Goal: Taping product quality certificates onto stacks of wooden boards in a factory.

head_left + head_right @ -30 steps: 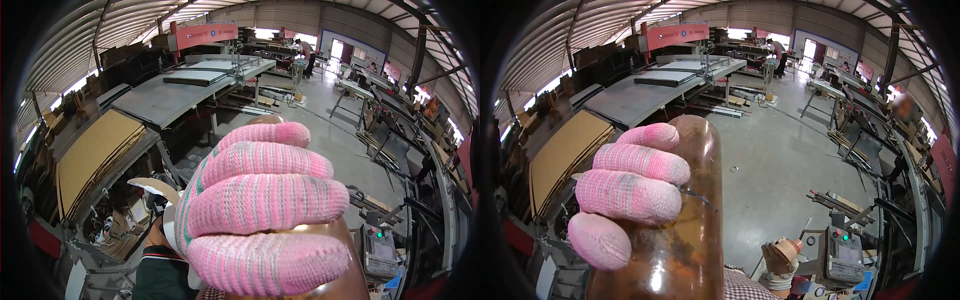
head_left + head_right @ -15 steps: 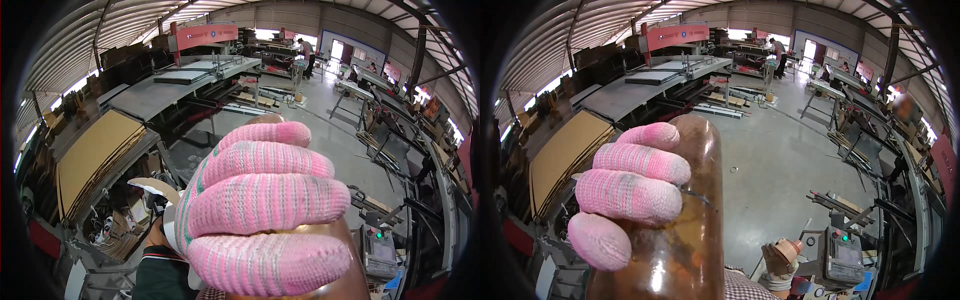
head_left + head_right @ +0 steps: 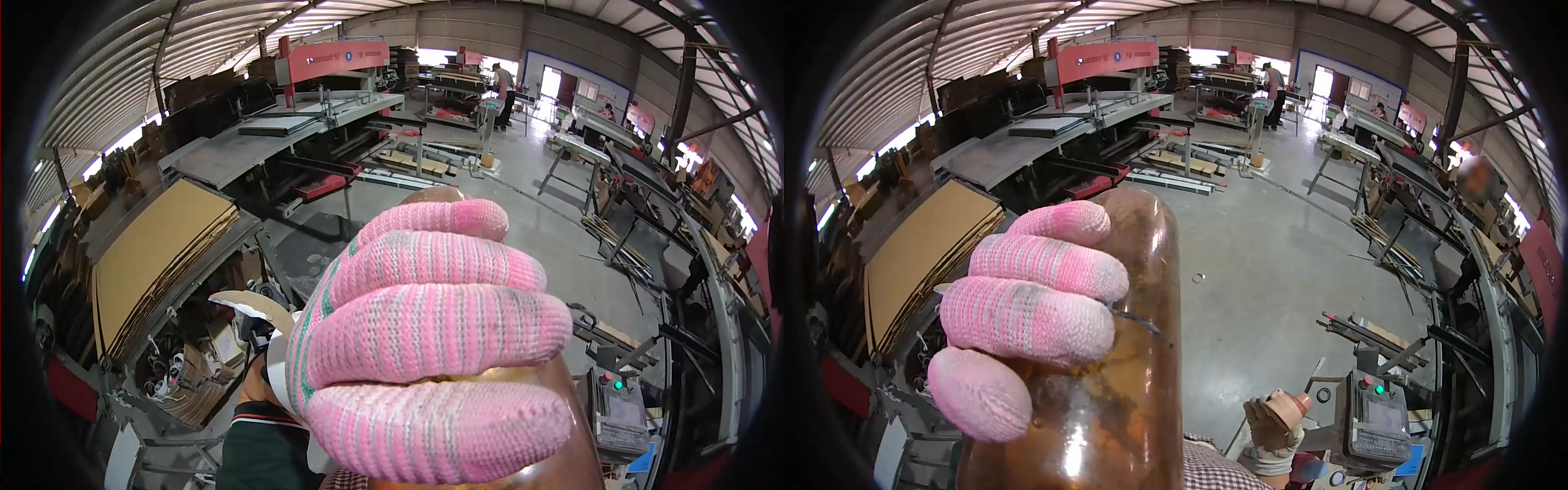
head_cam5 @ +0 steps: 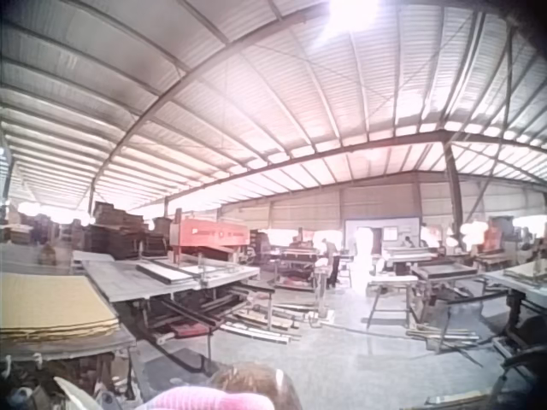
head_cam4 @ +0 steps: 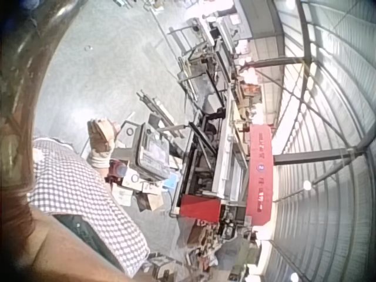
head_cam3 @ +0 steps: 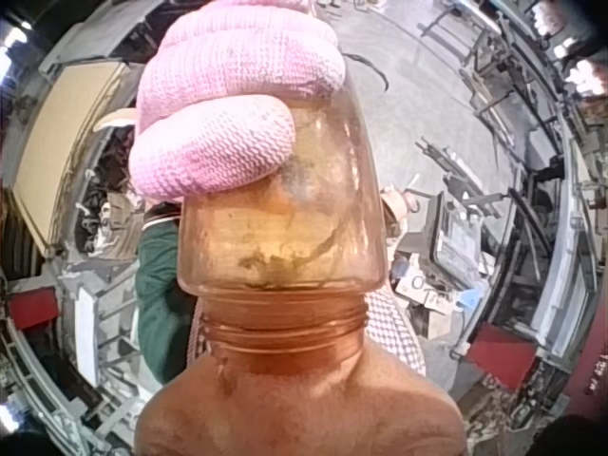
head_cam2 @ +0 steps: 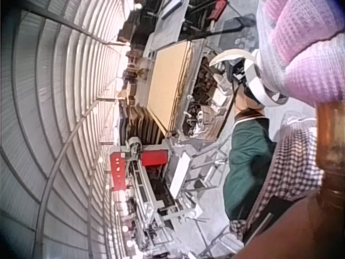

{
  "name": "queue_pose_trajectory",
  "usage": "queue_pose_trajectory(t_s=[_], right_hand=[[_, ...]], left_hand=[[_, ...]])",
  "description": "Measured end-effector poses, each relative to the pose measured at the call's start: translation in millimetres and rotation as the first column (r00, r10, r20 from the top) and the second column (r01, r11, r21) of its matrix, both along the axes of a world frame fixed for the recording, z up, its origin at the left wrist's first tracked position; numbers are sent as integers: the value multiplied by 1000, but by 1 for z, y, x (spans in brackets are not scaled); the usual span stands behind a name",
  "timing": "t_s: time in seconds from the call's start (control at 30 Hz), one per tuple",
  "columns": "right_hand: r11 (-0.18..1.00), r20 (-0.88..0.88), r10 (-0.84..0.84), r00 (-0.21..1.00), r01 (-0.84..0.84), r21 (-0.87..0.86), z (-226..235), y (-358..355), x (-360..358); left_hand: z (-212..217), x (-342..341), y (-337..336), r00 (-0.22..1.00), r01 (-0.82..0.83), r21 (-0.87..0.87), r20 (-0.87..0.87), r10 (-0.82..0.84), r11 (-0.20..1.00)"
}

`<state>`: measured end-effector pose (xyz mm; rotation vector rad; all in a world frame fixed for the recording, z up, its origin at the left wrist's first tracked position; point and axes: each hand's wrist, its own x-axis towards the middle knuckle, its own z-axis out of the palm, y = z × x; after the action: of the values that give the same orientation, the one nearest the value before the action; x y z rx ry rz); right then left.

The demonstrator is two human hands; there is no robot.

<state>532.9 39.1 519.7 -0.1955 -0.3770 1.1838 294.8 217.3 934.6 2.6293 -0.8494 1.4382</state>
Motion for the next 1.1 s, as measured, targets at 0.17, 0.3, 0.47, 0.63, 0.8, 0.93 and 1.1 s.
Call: queue_pose_trajectory(t_s=[0.17, 0.3, 0.47, 0.63, 0.8, 0.93, 1.1], right_hand=[[1000, 4, -12, 1000, 12, -9, 5, -2, 1], [1000, -19, -12, 1000, 12, -14, 4, -4, 2], [999, 16, -21, 1000, 21, -30, -2, -6, 2], [1000, 15, -7, 1000, 7, 10, -4, -10, 2], [1000, 14, -11, 1000, 11, -4, -3, -16, 6], [1000, 18, -20, 1000, 20, -13, -4, -19, 8], [1000, 12, -9, 1000, 9, 12, -2, -20, 5]], left_hand=[[-5, -4, -8, 992, -126, -111, -4, 126, 986], [-16, -5, -16, 994, -104, -189, 0, 105, 977], [-15, -3, -17, 994, -99, -200, 20, 105, 975], [3, -3, -1, 1000, 12, -2, -16, -12, 1000], [3, -6, -12, 997, -57, 5, -57, 57, 998], [3, -4, -23, 993, -98, -17, -71, 97, 995], [10, -1, -17, 997, 33, 29, -73, -31, 999]])
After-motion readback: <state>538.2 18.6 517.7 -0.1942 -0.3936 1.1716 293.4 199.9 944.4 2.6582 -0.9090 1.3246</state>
